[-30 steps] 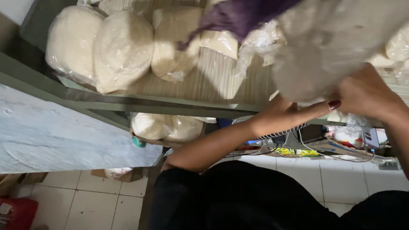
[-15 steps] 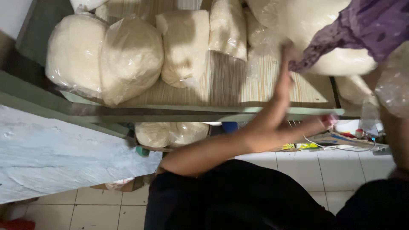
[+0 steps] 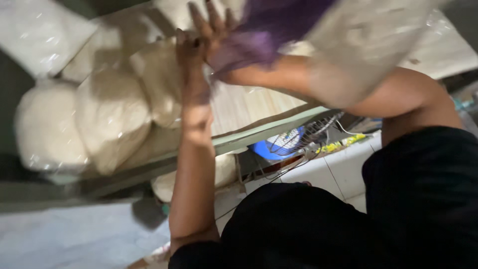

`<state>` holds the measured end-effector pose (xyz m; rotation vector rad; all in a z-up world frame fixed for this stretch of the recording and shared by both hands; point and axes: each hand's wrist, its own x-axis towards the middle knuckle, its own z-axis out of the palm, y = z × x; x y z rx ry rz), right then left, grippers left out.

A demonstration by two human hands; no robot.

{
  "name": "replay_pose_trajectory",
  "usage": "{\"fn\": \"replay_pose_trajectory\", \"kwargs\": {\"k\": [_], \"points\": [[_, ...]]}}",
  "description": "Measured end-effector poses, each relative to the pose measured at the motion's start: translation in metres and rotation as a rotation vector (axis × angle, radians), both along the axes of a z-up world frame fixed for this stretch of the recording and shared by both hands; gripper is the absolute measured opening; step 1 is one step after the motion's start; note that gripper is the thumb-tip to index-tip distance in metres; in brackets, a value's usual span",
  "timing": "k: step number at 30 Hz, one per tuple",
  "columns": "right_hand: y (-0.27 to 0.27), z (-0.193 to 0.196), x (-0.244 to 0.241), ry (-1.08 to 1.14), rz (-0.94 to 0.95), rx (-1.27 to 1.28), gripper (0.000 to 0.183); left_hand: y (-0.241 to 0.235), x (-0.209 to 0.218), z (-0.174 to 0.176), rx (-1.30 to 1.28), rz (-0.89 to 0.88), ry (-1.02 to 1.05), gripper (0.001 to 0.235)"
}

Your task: The person walks through a small store aisle, picking up and placing down various packaged food items. They handle a yellow box, a red box, and a small packet, moving them between shelves and boxes. The person then arranges multiple white plastic-wrapped blocks on a shelf and stacks yellow packaged items in a cardboard box.

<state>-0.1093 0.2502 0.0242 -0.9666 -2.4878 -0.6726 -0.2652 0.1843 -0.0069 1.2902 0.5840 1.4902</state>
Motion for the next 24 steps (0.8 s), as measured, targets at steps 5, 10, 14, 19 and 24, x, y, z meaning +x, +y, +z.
{"fn": "replay_pose_trajectory", "kwargs": {"k": [5, 10, 14, 19, 24], "points": [[-0.093, 0.075, 0.088, 0.003, -0.037, -0.446, 0.059, -0.036, 0.005, 0.014, 0.070, 0.165, 0.457, 0.051], [-0.173, 0.096, 0.176, -0.155, -0.715, -0.468, 0.074, -0.057, 0.014, 0.029, 0.541, 0.579, 1.144, 0.060], [-0.166, 0.047, 0.199, -0.059, -0.699, -0.281, 0.086, -0.061, 0.009, 0.023, 0.629, 0.534, 1.306, 0.063], [-0.169, 0.022, 0.242, 0.271, -0.758, -0.386, 0.079, -0.055, 0.023, 0.016, 0.208, 0.173, 1.192, 0.067], [-0.160, 0.038, 0.239, 0.347, -0.725, -0.358, 0.074, -0.047, 0.021, 0.009, 0.437, 0.494, 1.281, 0.075]]}}
